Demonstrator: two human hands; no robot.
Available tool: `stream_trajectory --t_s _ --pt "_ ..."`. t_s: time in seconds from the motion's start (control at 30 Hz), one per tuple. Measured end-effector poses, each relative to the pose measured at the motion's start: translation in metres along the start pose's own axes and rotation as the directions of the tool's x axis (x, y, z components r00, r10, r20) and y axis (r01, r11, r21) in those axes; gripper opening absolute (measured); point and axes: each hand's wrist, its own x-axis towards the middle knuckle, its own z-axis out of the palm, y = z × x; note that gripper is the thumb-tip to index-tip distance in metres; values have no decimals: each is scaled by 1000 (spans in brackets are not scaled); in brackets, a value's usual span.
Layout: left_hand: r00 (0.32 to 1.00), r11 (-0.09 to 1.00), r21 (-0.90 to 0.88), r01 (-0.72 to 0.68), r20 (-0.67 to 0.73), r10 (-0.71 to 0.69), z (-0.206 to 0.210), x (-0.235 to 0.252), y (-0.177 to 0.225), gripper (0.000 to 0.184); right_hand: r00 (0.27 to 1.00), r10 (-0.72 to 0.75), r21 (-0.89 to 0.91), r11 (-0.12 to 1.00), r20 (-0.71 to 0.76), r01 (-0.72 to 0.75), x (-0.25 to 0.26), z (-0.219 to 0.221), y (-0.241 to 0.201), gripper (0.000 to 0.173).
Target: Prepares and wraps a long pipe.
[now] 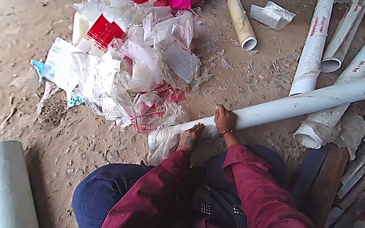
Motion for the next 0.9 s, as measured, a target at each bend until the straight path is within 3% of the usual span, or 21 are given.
stream_trajectory --t_s 0.23,0.33,0.4,0.47,0.53,0.57,0.63,0.7,0.87,0.9 --pt "983 975 134 -179 56 173 -8 -41 11 27 997 21 -6 1000 73 -21 3 -3 -1 27" --pt "982 977 129 -168 -70 178 -27 -24 13 21 994 44 -10 999 101 -44 4 -5 -3 27" --pt "995 989 144 -18 98 4 -43 -2 16 47 990 62 -23 998 125 -60 5 -6 -5 28" --pt "913 964 254 76 372 -170 -43 25 10 78 983 80 -34 997 167 -75 8 -9 -8 29" --pt "817 954 287 88 527 -234 -31 38 5 66 956 123 -62 992 268 -110 16 -13 -12 32" --pt "844 964 254 81 496 -202 -22 34 3 55 935 146 -81 989 323 -127 22 -15 -13 33" --pt "964 992 123 31 259 -63 -2 14 -3 45 898 184 -122 982 400 -147 30 -12 -14 34" --pt "988 998 58 0 154 -9 2 4 -4 41 873 204 -154 977 443 -150 37 -10 -15 37" --pt "954 991 98 94 277 -118 -36 20 4 39 868 219 -152 974 446 -168 46 -8 -20 37" --pt "953 987 148 65 283 -105 -40 25 -1 48 871 219 -158 974 440 -165 46 -8 -20 37"
